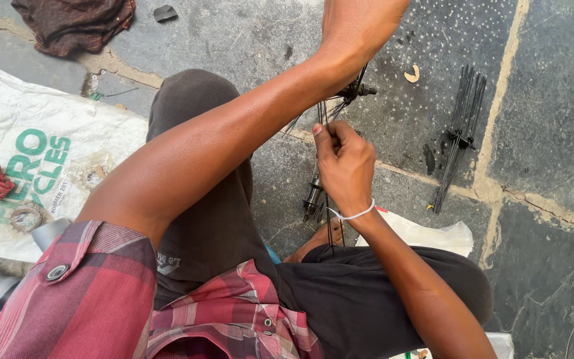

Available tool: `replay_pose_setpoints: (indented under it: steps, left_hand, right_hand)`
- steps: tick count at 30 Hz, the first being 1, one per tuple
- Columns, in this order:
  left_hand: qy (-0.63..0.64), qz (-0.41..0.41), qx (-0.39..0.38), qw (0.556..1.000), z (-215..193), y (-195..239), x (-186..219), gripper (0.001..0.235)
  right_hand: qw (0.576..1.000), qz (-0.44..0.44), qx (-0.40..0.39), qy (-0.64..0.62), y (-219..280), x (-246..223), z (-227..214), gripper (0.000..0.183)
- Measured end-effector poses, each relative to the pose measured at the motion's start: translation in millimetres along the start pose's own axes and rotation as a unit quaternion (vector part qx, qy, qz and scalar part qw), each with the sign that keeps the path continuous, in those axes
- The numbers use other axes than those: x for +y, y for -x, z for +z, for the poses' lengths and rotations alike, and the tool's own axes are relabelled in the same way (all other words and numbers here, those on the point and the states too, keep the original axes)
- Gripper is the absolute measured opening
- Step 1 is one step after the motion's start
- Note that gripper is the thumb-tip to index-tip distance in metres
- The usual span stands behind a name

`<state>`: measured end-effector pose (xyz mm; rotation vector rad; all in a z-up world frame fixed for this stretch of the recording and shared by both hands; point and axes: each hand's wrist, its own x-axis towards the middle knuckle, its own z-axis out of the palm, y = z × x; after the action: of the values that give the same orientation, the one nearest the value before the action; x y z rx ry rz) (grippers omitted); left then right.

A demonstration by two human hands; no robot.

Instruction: The person sits on the ground and assembles a bicycle wheel by inserting spokes into the hub. They pick up individual spokes, thread them through the hub flanges, and arrange them in a radial pattern. The person handles the spokes and hub by hand, organizing the components on the floor.

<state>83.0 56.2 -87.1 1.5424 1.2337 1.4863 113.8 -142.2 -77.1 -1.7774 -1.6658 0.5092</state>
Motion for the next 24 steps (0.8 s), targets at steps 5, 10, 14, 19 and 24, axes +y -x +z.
replay_pose_setpoints:
  steps: [5,10,14,19,24]
  left_hand:
    - [0.023,-0.03,-0.019,0.999,-9,3,7,0.05]
    - [0.058,-0.017,-0.074,0.995,-16,0,14,0.045]
    - [0.149,0.029,-0.123,0.981,-18,6,17,0.039]
    - [0.299,0.017,-0.254,0.92,-29,24,44,0.036]
    - [0.324,0.061,-0.369,0.869,-48,27,59,0.03]
  right_hand:
    - [0.998,0.042,-0.018,-0.034,-1,-10,-10,0.025]
    - [0.91,0.17,-0.123,-0.357,-9,-19,-34,0.03]
    - [0.777,0.134,-0.108,-0.606,-34,-27,-98,0.04]
    - [0.796,-0.057,-0.054,-0.6,-56,-21,-132,0.05]
    - [0.824,-0.129,0.036,-0.551,-53,-2,-137,0.039]
